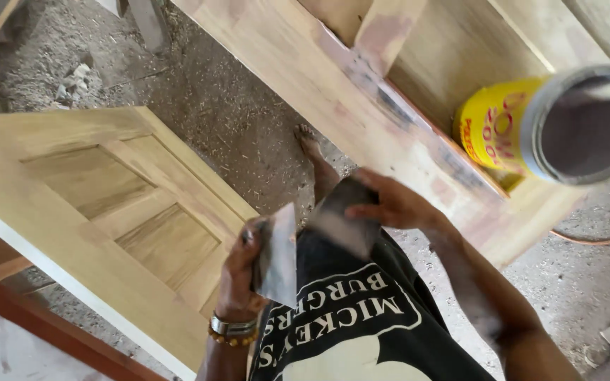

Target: The recorder is sanding a wooden door and applying wood filler to prepare it for finishing.

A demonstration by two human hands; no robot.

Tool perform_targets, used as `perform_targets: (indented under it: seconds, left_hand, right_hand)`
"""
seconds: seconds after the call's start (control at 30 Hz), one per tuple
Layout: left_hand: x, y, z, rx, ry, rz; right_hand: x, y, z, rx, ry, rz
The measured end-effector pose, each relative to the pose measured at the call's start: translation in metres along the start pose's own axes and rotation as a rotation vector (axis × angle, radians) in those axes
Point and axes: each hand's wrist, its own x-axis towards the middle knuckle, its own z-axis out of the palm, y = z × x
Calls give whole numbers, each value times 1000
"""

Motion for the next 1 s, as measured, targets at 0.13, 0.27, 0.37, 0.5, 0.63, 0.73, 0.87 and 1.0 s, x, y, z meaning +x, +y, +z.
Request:
perform_targets:
  seconds: [0.13, 0.27, 0.37, 0.5, 0.63, 0.73, 0.87, 1.0]
  left_hand:
    - [74, 61, 16, 379, 93, 101]
    - [141, 118, 78, 1370, 78, 287]
    - [176, 153, 95, 1369, 25, 383]
    - [189, 193, 55, 1124, 161, 706]
    - [174, 250, 29, 525, 311, 864]
    - [157, 257, 5, 332, 502, 730]
    - [150, 222, -51, 381, 626, 519]
    - [145, 221, -49, 310, 646, 468]
  right_hand:
    - [46, -46, -38, -332, 253, -178]
    - [100, -132, -43, -609, 250, -601]
    - [136, -167, -49, -858, 148, -637]
    - [182, -181, -66, -867, -83, -547]
    - [262, -145, -119, -812, -34, -456]
    - [325, -217, -136, -409, 55, 279]
    - [413, -238, -150, -146, 43, 348]
    - [454, -260, -129, -358, 22, 353]
